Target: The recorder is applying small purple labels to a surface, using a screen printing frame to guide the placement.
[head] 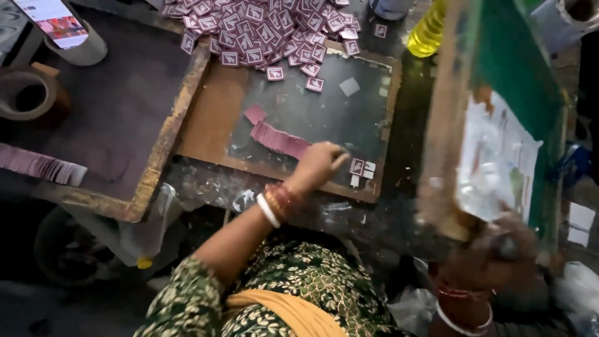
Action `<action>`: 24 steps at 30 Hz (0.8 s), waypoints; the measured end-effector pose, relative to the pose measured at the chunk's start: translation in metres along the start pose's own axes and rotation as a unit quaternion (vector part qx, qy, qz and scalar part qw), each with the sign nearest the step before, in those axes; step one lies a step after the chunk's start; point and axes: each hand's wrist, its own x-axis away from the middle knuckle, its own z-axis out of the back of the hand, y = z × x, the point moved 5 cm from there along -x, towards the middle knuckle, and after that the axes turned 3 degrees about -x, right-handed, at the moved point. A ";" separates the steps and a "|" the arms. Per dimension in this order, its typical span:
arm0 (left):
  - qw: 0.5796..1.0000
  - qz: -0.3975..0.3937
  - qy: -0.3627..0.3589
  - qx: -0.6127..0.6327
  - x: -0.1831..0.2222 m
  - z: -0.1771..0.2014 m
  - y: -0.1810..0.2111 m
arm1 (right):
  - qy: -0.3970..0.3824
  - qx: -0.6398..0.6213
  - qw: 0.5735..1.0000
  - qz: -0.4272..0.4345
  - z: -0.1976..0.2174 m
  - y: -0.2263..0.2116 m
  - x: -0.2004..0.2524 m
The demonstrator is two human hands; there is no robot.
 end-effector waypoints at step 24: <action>0.943 -0.130 0.198 -0.234 0.043 0.045 0.003 | 0.147 0.349 0.925 0.021 0.070 0.022 -0.008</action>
